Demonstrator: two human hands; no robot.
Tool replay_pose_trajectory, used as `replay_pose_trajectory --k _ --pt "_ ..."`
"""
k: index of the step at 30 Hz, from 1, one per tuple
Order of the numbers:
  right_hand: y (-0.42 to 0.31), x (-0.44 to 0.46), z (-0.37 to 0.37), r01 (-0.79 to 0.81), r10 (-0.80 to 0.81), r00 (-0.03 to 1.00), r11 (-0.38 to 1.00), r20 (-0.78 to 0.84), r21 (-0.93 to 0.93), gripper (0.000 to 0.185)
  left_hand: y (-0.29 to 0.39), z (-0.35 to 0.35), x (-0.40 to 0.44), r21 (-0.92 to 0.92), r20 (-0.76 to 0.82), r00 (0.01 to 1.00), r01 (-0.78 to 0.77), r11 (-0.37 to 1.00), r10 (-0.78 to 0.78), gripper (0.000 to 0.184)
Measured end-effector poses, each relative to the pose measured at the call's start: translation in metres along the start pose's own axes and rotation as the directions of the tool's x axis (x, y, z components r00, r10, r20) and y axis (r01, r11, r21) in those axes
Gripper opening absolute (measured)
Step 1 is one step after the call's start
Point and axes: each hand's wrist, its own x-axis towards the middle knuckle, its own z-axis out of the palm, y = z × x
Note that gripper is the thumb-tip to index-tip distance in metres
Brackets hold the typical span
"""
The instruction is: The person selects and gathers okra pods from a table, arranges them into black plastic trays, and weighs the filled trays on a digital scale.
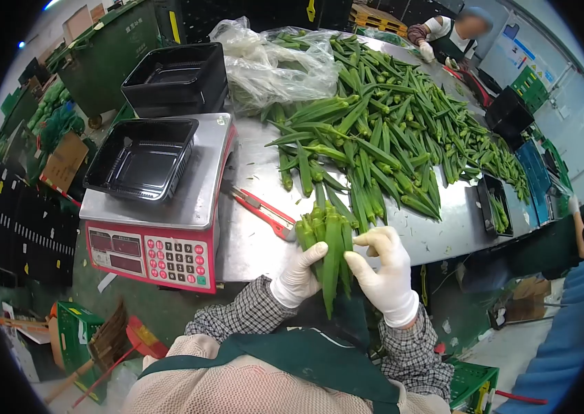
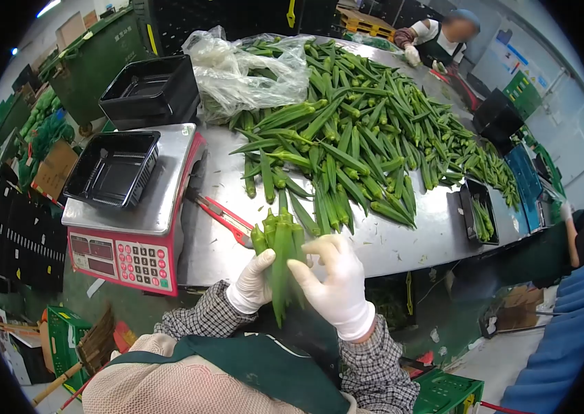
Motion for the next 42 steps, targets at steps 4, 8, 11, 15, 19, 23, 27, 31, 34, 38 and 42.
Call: replay_pose_trajectory --k 4,8,11,15,19,23,27,31,34,38,42 --pt "0.005 -0.006 0.014 -0.119 0.119 0.993 0.993 0.015 0.004 0.016 -0.007 0.014 -0.004 0.138 0.020 1.000 -0.021 0.990 0.019 0.047" --pt "0.006 -0.008 0.018 -0.087 0.084 0.992 0.996 -0.099 -0.018 0.017 -0.012 0.019 -0.004 0.256 -0.003 0.998 -0.056 0.965 0.059 0.048" --pt "0.015 -0.010 0.016 -0.090 0.094 0.989 0.995 -0.114 0.033 0.018 -0.014 0.023 -0.005 0.299 -0.017 1.000 -0.009 0.954 0.015 0.050" --pt "0.020 -0.012 0.008 -0.260 0.272 0.962 0.915 0.002 0.310 0.020 -0.013 0.027 -0.003 0.255 -0.024 0.999 0.036 0.966 -0.031 0.051" --pt "0.023 -0.014 0.003 -0.439 0.438 0.889 0.732 0.133 0.521 0.018 -0.014 0.015 0.000 0.316 0.031 0.997 0.057 0.947 -0.070 0.055" --pt "0.018 -0.016 0.004 -0.288 0.284 0.957 0.890 0.064 0.354 0.009 -0.016 0.020 -0.002 0.362 0.015 1.000 0.003 0.932 -0.009 0.056" --pt "0.009 -0.017 0.010 -0.104 0.123 0.983 0.985 -0.137 0.141 0.011 -0.020 0.021 -0.007 0.372 0.033 0.998 -0.069 0.926 0.060 0.054" --pt "0.005 -0.013 0.011 0.063 -0.047 0.967 0.997 -0.251 0.054 0.007 -0.015 0.032 -0.009 0.322 0.012 0.998 -0.069 0.944 0.069 0.051" --pt "0.008 -0.013 0.015 0.064 -0.018 0.967 0.983 -0.255 0.170 0.011 -0.010 0.036 -0.010 0.256 0.015 0.999 -0.031 0.966 0.028 0.052" --pt "0.018 -0.020 0.010 -0.183 0.167 0.983 0.893 0.074 0.411 0.034 -0.009 0.037 -0.003 0.299 0.006 0.998 -0.067 0.952 0.068 0.047" --pt "0.015 -0.020 -0.015 -0.310 0.208 0.949 0.744 0.235 0.591 0.069 -0.008 0.045 0.011 0.320 -0.051 0.995 -0.061 0.945 0.082 0.044"
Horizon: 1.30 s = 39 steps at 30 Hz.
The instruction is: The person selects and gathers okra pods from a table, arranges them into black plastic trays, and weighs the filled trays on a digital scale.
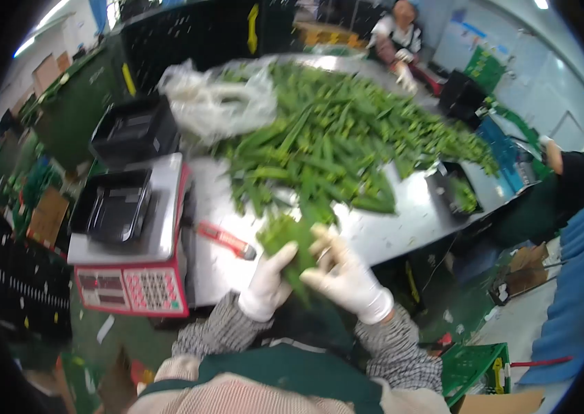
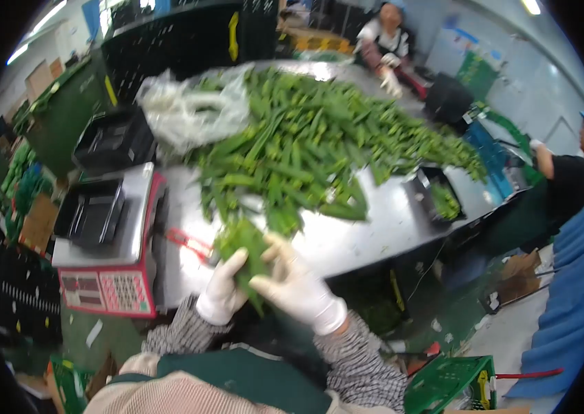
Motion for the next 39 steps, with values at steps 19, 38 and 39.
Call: replay_pose_trajectory --k 19,38,39 --pt "0.031 0.003 -0.029 -0.069 0.129 0.991 0.746 -0.042 0.663 0.054 0.003 -0.010 0.011 -0.197 -0.008 0.988 0.149 0.969 -0.153 0.038" --pt "0.011 -0.009 0.017 0.227 -0.341 0.926 0.849 -0.165 -0.478 0.056 -0.005 -0.008 0.004 -0.075 0.154 0.986 0.078 0.994 -0.066 0.050" --pt "0.011 -0.010 0.017 0.230 -0.337 0.924 0.866 -0.178 -0.443 0.055 -0.007 -0.012 0.005 -0.099 0.137 0.987 0.096 0.990 -0.082 0.048"
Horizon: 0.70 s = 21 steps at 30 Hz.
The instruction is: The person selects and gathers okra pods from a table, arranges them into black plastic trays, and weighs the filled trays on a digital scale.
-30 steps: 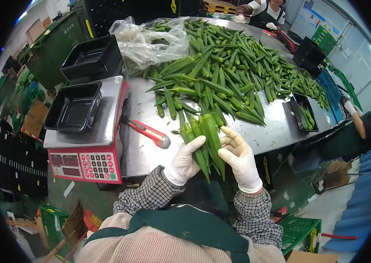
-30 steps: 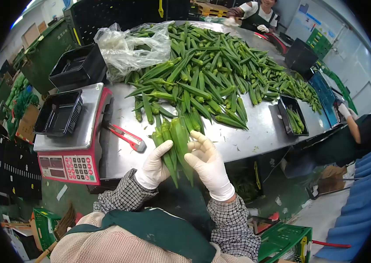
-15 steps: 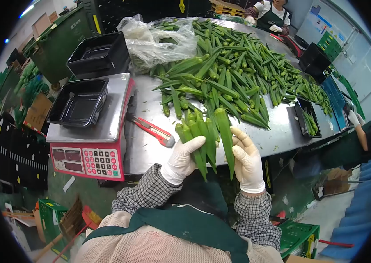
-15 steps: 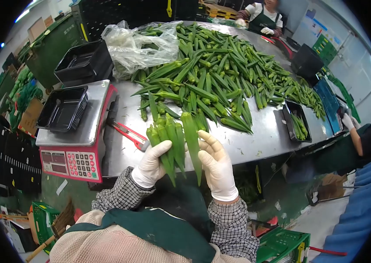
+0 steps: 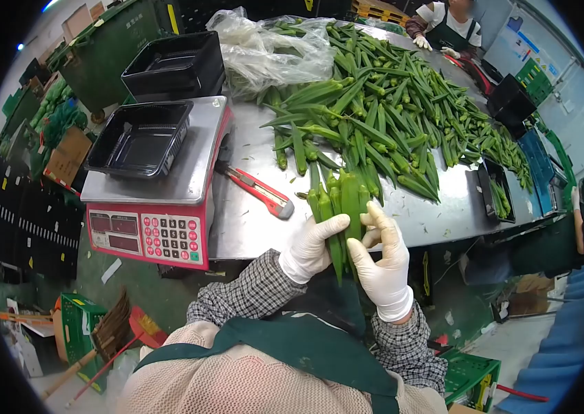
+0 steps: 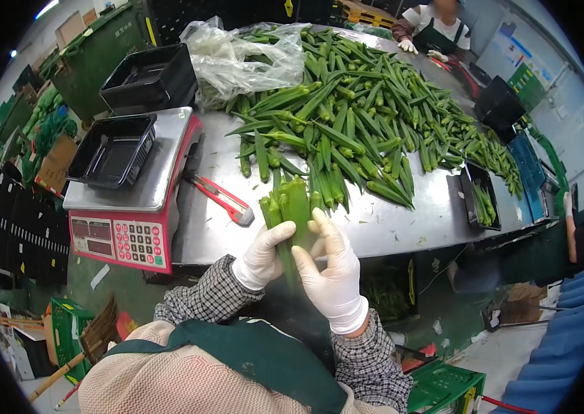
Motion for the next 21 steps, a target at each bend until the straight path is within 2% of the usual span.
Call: replay_pose_trajectory --k 3,6,12,15,16,17,18,19,21 --pt "0.006 -0.005 -0.002 -0.070 0.081 0.995 0.982 -0.059 0.177 0.048 -0.004 -0.018 0.001 -0.089 -0.039 0.998 0.044 0.995 -0.047 0.044" --pt "0.009 -0.007 -0.004 -0.076 0.090 0.994 0.976 -0.063 0.203 0.044 -0.003 -0.025 0.000 -0.172 -0.052 0.994 0.088 0.981 -0.098 0.044" --pt "0.011 -0.011 -0.001 -0.138 0.152 0.988 0.959 -0.036 0.247 0.042 0.018 -0.011 -0.009 -0.129 -0.071 0.997 0.023 0.991 -0.033 0.050" --pt "0.010 -0.007 -0.004 -0.184 0.194 0.981 0.953 -0.019 0.240 0.038 0.052 0.014 -0.037 -0.050 0.100 0.985 -0.137 0.989 0.141 0.050" --pt "0.017 -0.007 -0.006 -0.174 0.183 0.983 0.952 -0.014 0.252 0.037 0.074 0.035 -0.055 0.113 0.016 0.973 -0.230 0.967 0.230 0.062" --pt "0.022 -0.006 -0.007 -0.170 0.179 0.984 0.950 -0.009 0.263 0.036 0.093 0.048 -0.069 0.189 -0.005 0.930 -0.359 0.914 0.367 0.073" --pt "0.020 -0.004 -0.007 -0.202 0.210 0.978 0.915 0.016 0.350 0.035 0.118 0.057 -0.085 0.318 0.046 0.897 -0.430 0.845 0.440 0.082" --pt "0.024 -0.003 -0.008 -0.195 0.194 0.980 0.928 0.034 0.317 0.034 0.142 0.063 -0.093 0.410 0.183 0.821 -0.564 0.717 0.541 0.085" --pt "0.032 -0.002 -0.008 -0.243 0.230 0.970 0.920 0.080 0.309 0.034 0.193 0.075 -0.114 0.709 0.239 0.690 -0.605 0.362 0.684 0.082"
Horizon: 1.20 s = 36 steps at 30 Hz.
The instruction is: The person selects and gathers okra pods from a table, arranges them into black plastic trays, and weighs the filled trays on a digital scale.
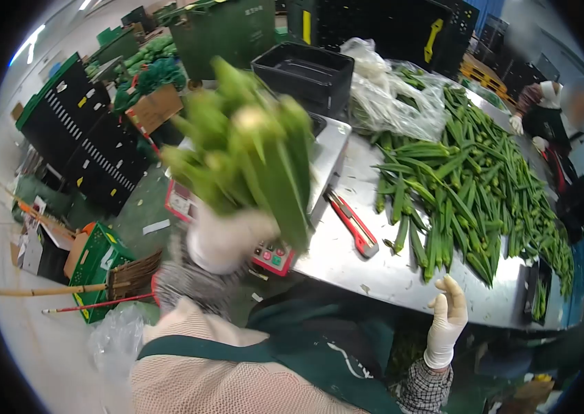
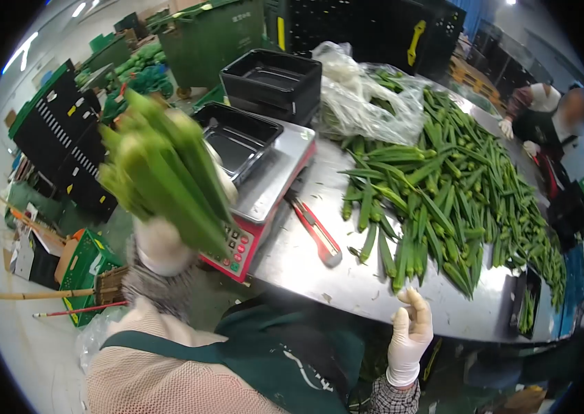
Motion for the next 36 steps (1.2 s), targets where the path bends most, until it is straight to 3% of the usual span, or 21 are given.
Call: replay_pose_trajectory --k 2,3,4,6,8,10,13,14,16,18,19,20,22,24,26,27,29,31,32,34,36 --pt "0.007 0.003 -0.002 -0.027 0.027 0.999 1.000 0.017 0.003 0.033 0.031 -0.035 0.027 0.444 -0.059 0.979 -0.151 0.883 0.197 0.072" --pt "0.010 0.004 -0.003 -0.041 0.041 0.999 0.999 0.025 -0.003 0.033 0.044 -0.051 0.043 0.700 -0.040 0.986 -0.088 0.708 0.162 0.067" --pt "0.012 0.004 -0.003 -0.057 0.057 0.998 0.998 0.029 -0.010 0.032 0.045 -0.068 0.059 0.857 0.046 0.971 -0.158 0.491 0.233 0.065" --pt "0.012 0.006 0.001 -0.051 0.052 0.999 0.999 0.018 -0.012 0.030 0.034 -0.093 0.084 0.877 0.312 0.920 -0.375 0.300 0.236 0.069" --pt "0.010 0.008 0.003 -0.048 0.047 0.999 0.996 -0.013 -0.078 0.029 0.032 -0.109 0.094 0.889 0.458 0.889 -0.458 -0.011 -0.019 0.074" --pt "0.005 0.010 0.005 -0.031 0.029 0.999 0.993 -0.016 -0.110 0.027 0.015 -0.123 0.104 0.797 0.581 0.793 -0.600 -0.066 -0.185 0.077" --pt "0.014 0.015 0.002 0.029 -0.033 0.999 0.983 -0.021 -0.182 0.025 -0.014 -0.134 0.108 0.779 0.570 0.726 -0.626 -0.027 -0.383 0.081" --pt "0.016 0.017 -0.001 0.050 -0.054 0.998 0.973 -0.011 -0.223 0.025 -0.021 -0.135 0.108 0.838 0.447 0.724 -0.545 -0.038 -0.526 0.083" --pt "0.017 0.023 -0.004 0.094 -0.099 0.995 0.943 0.001 -0.319 0.025 -0.018 -0.120 0.111 0.882 0.387 0.691 -0.470 0.027 -0.610 0.090" --pt "0.019 0.029 -0.007 0.135 -0.146 0.989 0.895 0.007 -0.425 0.025 -0.007 -0.114 0.114 0.968 0.230 0.653 -0.231 0.100 -0.721 0.096" --pt "0.020 0.032 -0.007 0.142 -0.161 0.987 0.872 -0.001 -0.469 0.024 0.002 -0.111 0.119 0.972 0.225 0.644 -0.197 0.125 -0.731 0.100" --pt "0.022 0.035 -0.007 0.138 -0.157 0.988 0.851 0.005 -0.507 0.025 0.011 -0.107 0.122 0.962 0.258 0.708 -0.128 0.240 -0.657 0.092" --pt "0.026 0.039 -0.003 0.127 -0.144 0.989 0.806 0.016 -0.578 0.026 0.025 -0.079 0.118 0.935 0.242 0.882 -0.101 0.339 -0.405 0.077" --pt "0.025 0.041 0.003 0.118 -0.078 0.993 0.664 0.089 -0.739 0.029 0.019 -0.047 0.096 0.837 0.248 0.958 -0.138 0.529 -0.142 0.063" --pt "0.032 0.043 0.008 0.155 -0.040 0.987 0.502 0.156 -0.851 0.029 0.019 0.000 0.062 0.817 0.357 0.930 -0.265 0.512 -0.088 0.046" --pt "0.036 0.043 0.010 0.160 -0.074 0.987 0.460 0.142 -0.873 0.026 0.012 0.005 0.049 0.766 0.526 0.847 -0.432 0.476 -0.078 0.047" --pt "0.045 0.042 0.003 0.123 -0.132 0.990 0.625 0.052 -0.771 0.025 -0.015 0.028 0.022 0.642 0.639 0.769 -0.525 0.559 -0.012 0.045" --pt "0.044 0.043 -0.013 0.100 -0.194 0.978 0.752 -0.075 -0.652 0.020 -0.053 0.045 -0.003 0.585 0.576 0.817 -0.434 0.686 0.026 0.041" --pt "0.045 0.043 -0.026 0.000 -0.097 0.982 0.858 -0.162 -0.513 0.017 -0.075 0.049 -0.017 0.562 0.519 0.855 -0.336 0.756 -0.006 0.041" --pt "0.018 0.038 -0.045 -0.191 0.158 0.959 0.973 -0.233 -0.127 0.020 -0.105 0.064 -0.036 0.517 0.490 0.871 -0.321 0.794 0.033 0.037" --pt "0.002 0.028 -0.050 -0.173 0.156 0.974 0.981 -0.162 -0.093 0.016 -0.127 0.086 -0.048 0.505 0.497 0.862 -0.385 0.773 0.104 0.040"
